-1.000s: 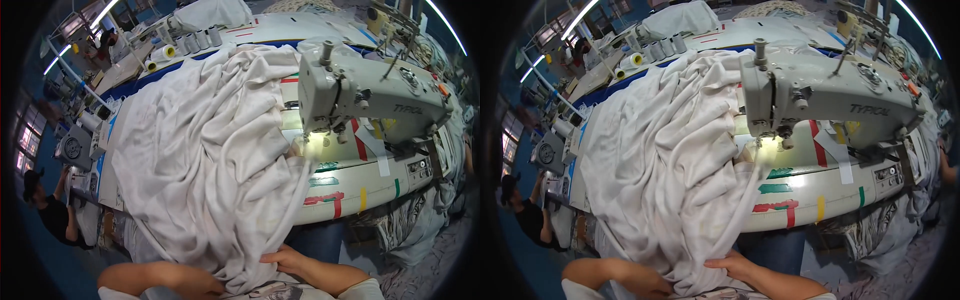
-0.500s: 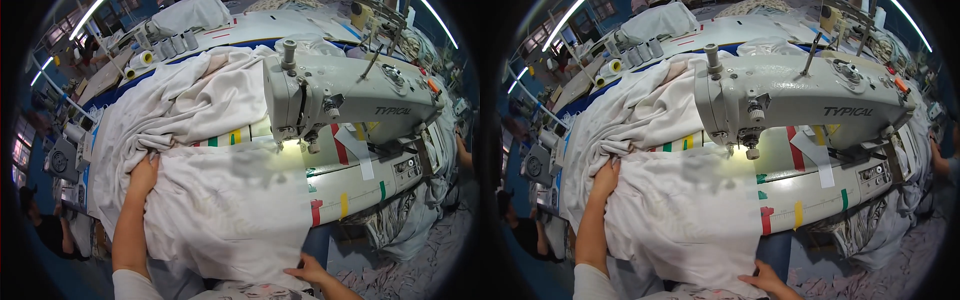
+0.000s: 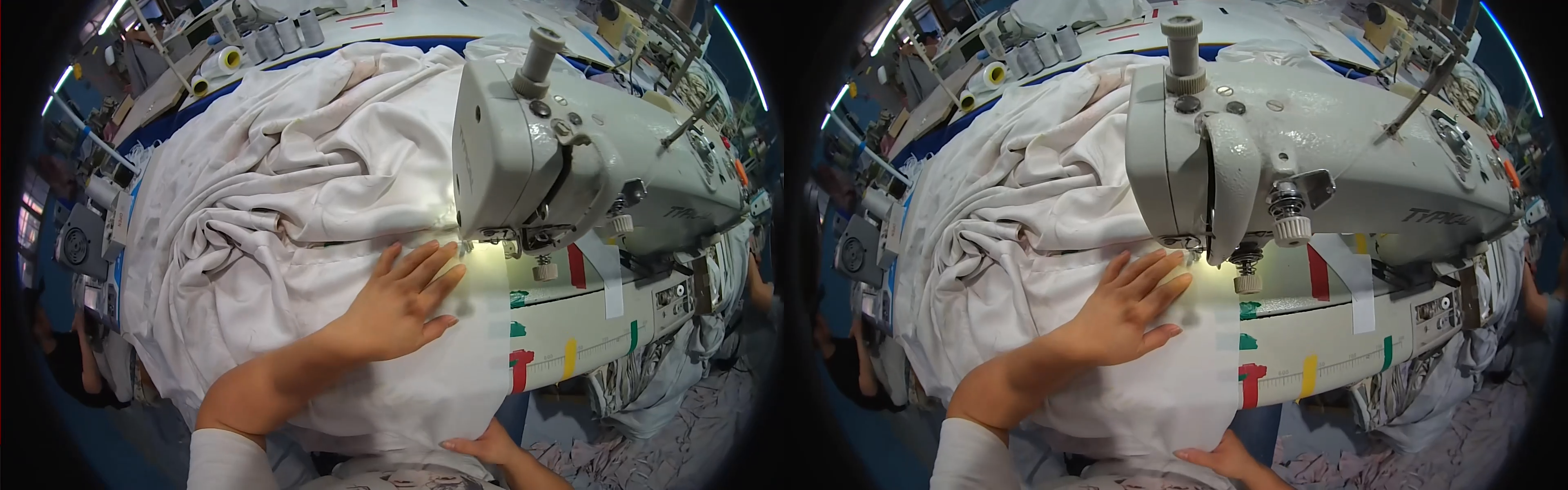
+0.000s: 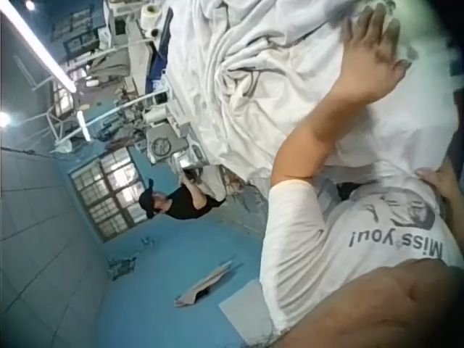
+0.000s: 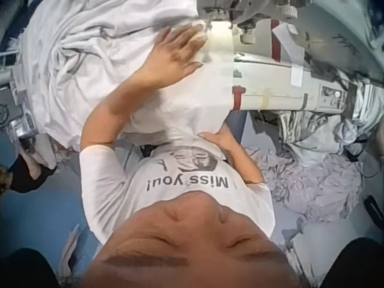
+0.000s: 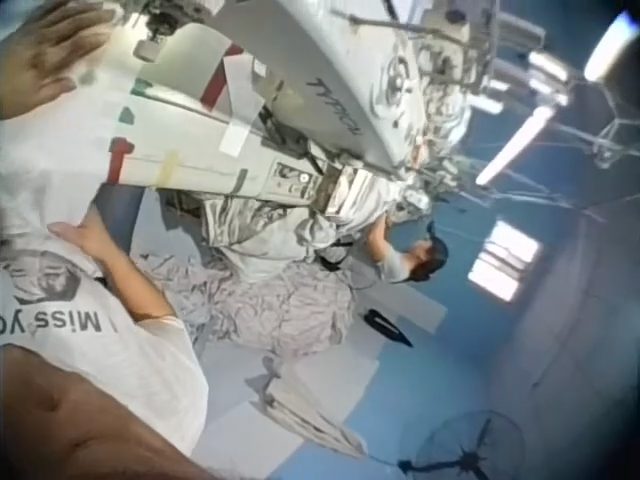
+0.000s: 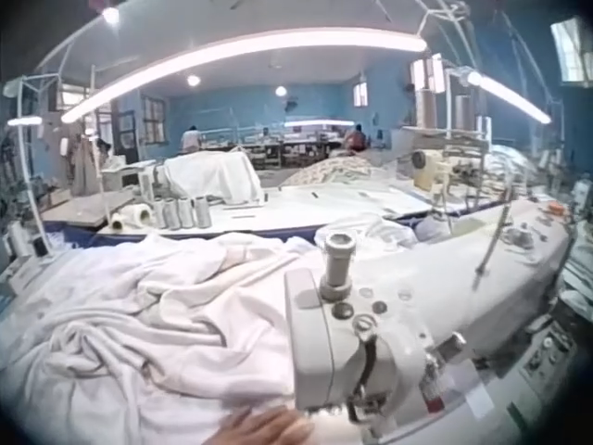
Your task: Operating an industrial sewing machine to stitch together pieces of white pillow fabric.
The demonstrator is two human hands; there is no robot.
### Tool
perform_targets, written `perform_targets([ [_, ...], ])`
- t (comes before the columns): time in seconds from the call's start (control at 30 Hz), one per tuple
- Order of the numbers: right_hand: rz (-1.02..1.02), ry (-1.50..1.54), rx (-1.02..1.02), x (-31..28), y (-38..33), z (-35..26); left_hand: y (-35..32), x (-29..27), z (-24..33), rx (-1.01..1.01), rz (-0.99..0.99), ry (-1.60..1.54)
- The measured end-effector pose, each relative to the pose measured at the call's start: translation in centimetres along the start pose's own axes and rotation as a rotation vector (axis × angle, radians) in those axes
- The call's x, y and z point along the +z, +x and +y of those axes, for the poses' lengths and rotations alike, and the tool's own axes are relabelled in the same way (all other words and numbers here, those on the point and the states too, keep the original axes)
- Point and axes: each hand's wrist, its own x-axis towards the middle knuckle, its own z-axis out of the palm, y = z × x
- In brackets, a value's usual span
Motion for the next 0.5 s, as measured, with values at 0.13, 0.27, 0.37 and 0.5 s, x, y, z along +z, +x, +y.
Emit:
perform_targets([
  [0.13, -0.011, -0.094, 0.03, 0.3, -1.7, 1.6, 0.2, -0.1, -0.1, 0.001, -0.01, 0.016],
  [0.27, 0.022, -0.088, 0.116, 1.7, -2.7, -0.7, 0.3, -0.2, -0.5, -0.004, -0.02, 0.011],
  [0.37, 0.041, -0.157, 0.28, 1.4, -2.6, -1.5, 0.7, -0.1, -1.0, 0.018, -0.016, -0.001],
  [0.5, 0.092, -0.733, 0.066, 0.2, -3.2, -2.2, 1.4, -0.5, -2.2, 0.005, -0.011, -0.042],
])
